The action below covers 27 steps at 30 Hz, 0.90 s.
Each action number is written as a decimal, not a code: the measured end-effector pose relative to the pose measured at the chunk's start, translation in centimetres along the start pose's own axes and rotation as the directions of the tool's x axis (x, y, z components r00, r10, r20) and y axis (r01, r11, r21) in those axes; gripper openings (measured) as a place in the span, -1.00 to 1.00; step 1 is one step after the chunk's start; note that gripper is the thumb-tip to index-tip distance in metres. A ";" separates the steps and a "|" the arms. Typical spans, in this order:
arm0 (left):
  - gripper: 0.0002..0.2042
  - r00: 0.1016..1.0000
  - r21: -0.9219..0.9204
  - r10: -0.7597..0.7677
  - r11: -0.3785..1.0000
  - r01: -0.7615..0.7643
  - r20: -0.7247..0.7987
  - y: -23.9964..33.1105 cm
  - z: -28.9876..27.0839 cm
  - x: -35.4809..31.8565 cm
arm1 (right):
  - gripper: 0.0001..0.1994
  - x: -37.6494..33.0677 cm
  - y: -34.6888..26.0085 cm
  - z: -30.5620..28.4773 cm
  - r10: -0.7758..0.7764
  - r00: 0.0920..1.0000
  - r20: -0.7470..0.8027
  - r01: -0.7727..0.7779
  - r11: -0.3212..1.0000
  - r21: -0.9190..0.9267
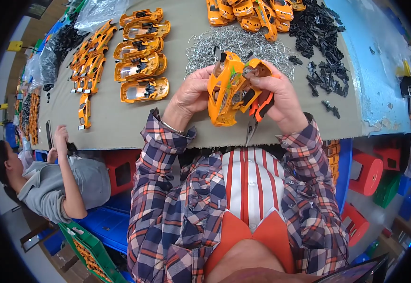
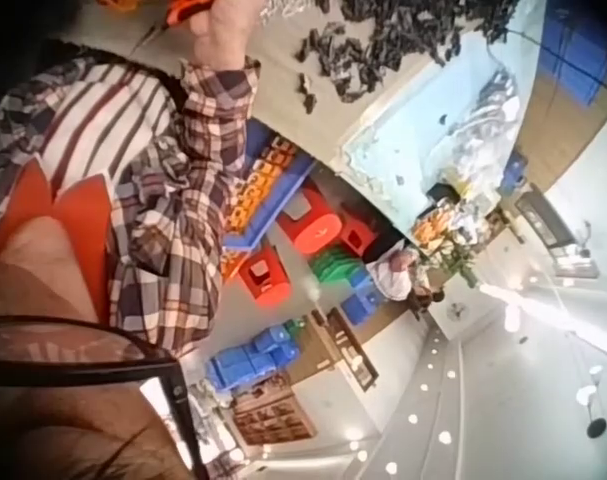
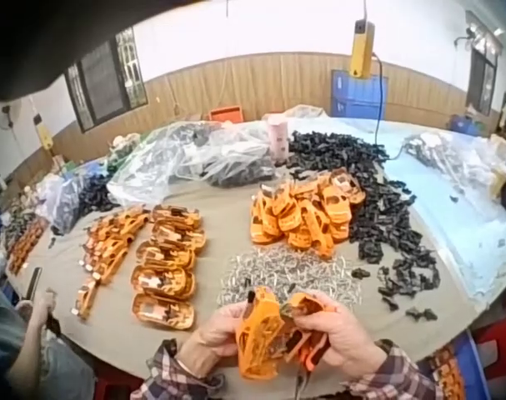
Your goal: Assembling plastic toy cars by attaching chassis components using pliers.
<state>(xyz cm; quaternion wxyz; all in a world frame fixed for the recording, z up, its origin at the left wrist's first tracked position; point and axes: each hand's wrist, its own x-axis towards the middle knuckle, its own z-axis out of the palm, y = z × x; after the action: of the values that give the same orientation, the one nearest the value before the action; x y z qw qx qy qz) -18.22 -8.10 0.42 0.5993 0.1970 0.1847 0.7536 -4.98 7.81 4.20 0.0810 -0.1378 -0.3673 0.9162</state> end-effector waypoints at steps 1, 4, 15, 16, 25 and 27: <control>-0.61 1.000 -0.004 -0.003 1.000 0.003 0.001 0.0 0.0 0.0 | -0.67 0.2 0.1 -0.3 0.009 1.000 -0.004 -0.009 1.000 -0.026; -0.58 0.995 0.087 -0.025 0.996 0.033 -0.092 0.5 -0.4 0.1 | -0.66 0.2 0.2 -0.5 0.022 1.000 -0.007 -0.022 0.998 -0.060; -0.61 0.999 -0.114 -0.025 0.993 0.029 0.036 0.3 -1.6 -0.1 | -0.69 0.0 0.4 1.3 -0.077 0.994 -0.080 0.069 0.992 -0.106; -0.61 0.996 -0.115 -0.056 0.991 0.064 0.072 0.3 -1.9 -0.2 | -0.69 0.0 0.0 1.4 -0.061 0.997 -0.056 0.051 0.986 -0.159; -0.59 0.997 -0.006 0.068 0.998 -0.068 0.031 0.5 -0.4 -0.3 | -0.73 0.5 0.5 0.6 -0.061 0.997 0.041 0.063 0.997 -0.036; -0.58 0.995 0.019 0.101 0.995 -0.101 -0.005 0.3 0.4 -0.2 | -0.73 0.5 0.6 0.4 -0.049 0.997 0.052 0.048 0.999 0.008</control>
<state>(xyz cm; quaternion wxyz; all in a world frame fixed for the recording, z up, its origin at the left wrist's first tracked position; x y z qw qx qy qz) -18.22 -8.33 0.87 0.5581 0.2094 0.1831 0.7817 -5.60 7.26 3.94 0.0940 -0.1047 -0.3696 0.9185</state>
